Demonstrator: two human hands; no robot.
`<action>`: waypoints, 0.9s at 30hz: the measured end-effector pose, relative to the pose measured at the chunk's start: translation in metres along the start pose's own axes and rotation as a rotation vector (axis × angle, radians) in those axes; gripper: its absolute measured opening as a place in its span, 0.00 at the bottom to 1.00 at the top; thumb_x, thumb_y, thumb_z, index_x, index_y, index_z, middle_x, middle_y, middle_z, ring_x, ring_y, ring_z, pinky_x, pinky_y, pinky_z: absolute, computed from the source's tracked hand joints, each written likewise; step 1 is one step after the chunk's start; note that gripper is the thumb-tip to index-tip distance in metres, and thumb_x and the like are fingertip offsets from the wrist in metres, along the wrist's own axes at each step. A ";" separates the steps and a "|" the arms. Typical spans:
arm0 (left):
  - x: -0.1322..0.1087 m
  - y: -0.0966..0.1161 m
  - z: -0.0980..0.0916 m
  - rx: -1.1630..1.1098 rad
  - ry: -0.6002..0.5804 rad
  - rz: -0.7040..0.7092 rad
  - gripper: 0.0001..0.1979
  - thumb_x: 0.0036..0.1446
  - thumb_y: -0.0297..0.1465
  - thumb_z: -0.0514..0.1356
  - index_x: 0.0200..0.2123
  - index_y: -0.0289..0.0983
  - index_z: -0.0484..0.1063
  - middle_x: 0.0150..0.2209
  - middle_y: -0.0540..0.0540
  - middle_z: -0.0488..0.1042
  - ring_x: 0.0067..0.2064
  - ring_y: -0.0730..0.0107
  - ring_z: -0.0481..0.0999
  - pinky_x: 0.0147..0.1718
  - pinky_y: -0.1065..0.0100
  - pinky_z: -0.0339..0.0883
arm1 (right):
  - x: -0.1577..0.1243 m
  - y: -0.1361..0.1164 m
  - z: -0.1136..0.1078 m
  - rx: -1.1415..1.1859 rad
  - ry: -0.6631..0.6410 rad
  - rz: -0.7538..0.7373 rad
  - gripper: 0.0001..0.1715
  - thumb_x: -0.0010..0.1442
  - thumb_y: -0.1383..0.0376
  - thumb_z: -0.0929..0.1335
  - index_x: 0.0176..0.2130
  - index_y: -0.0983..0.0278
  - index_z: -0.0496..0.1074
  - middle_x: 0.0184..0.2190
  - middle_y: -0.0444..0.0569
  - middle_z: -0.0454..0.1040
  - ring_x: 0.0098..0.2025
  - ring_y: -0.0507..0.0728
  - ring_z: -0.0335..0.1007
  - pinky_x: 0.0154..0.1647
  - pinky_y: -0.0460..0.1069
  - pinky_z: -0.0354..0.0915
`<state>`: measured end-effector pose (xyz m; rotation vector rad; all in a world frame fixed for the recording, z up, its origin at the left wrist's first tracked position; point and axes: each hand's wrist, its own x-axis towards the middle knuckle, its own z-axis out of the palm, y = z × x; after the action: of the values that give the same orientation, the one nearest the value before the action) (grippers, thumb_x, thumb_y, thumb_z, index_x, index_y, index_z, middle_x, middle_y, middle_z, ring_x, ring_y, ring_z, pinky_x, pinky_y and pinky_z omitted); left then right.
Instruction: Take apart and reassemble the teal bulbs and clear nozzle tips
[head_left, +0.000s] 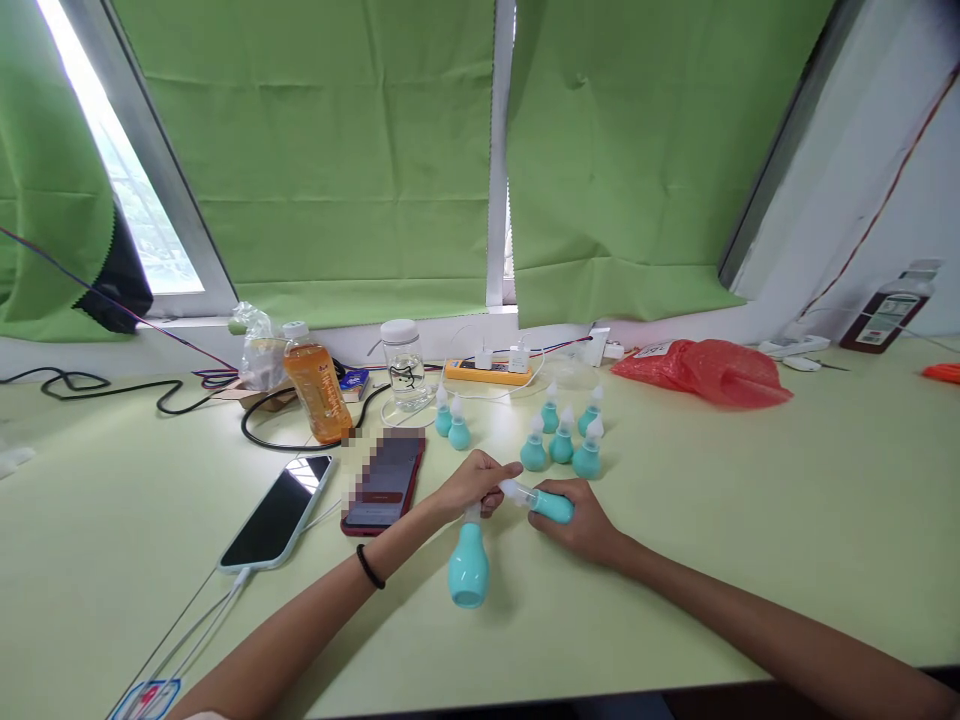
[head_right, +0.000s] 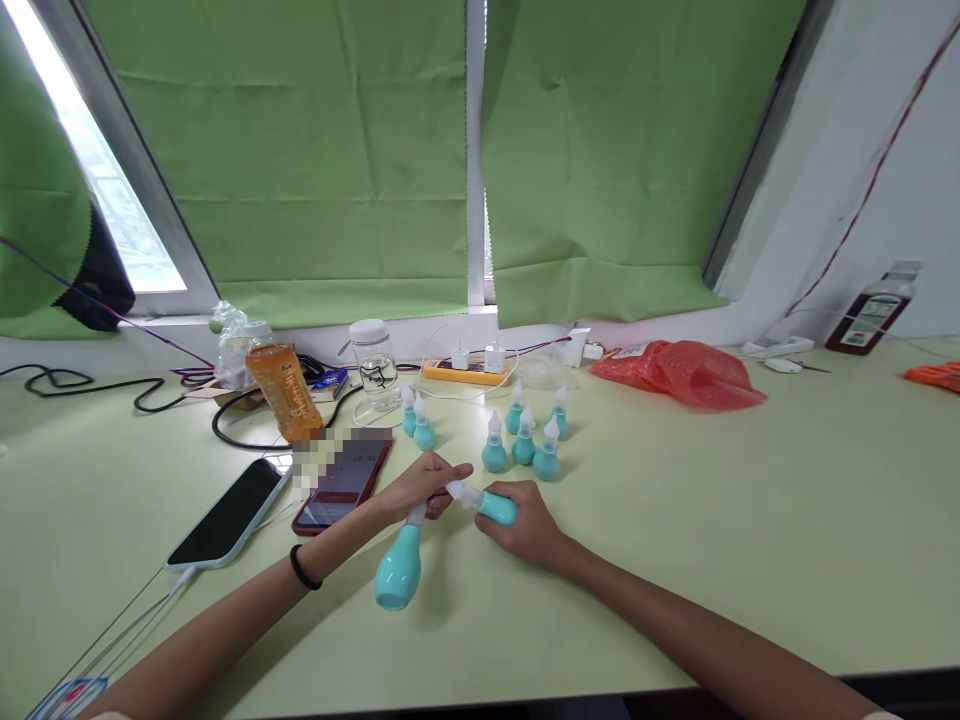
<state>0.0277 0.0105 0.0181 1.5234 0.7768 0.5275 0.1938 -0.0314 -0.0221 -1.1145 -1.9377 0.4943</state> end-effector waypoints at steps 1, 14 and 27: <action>0.000 -0.002 0.002 0.000 0.028 0.011 0.25 0.47 0.47 0.51 0.10 0.35 0.52 0.07 0.56 0.51 0.10 0.83 0.50 0.11 0.75 0.45 | 0.001 0.000 0.000 0.030 -0.008 0.034 0.05 0.44 0.66 0.64 0.19 0.65 0.64 0.15 0.40 0.58 0.19 0.48 0.51 0.20 0.44 0.50; 0.003 -0.019 0.007 -0.136 -0.047 -0.053 0.23 0.51 0.48 0.44 0.15 0.36 0.54 0.06 0.56 0.52 0.09 0.82 0.48 0.10 0.76 0.41 | 0.001 -0.003 -0.003 0.186 -0.107 0.194 0.05 0.43 0.67 0.65 0.20 0.67 0.65 0.15 0.40 0.55 0.19 0.47 0.49 0.19 0.43 0.48; 0.002 -0.005 0.003 0.203 0.225 0.035 0.19 0.49 0.48 0.47 0.22 0.37 0.56 0.07 0.58 0.53 0.11 0.80 0.51 0.13 0.76 0.47 | 0.002 -0.005 -0.007 0.286 0.046 0.212 0.08 0.44 0.65 0.66 0.28 0.65 0.63 0.19 0.40 0.60 0.19 0.48 0.54 0.20 0.44 0.54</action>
<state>0.0306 0.0101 0.0124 1.6849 1.0032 0.6705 0.1962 -0.0328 -0.0134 -1.1368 -1.6549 0.8260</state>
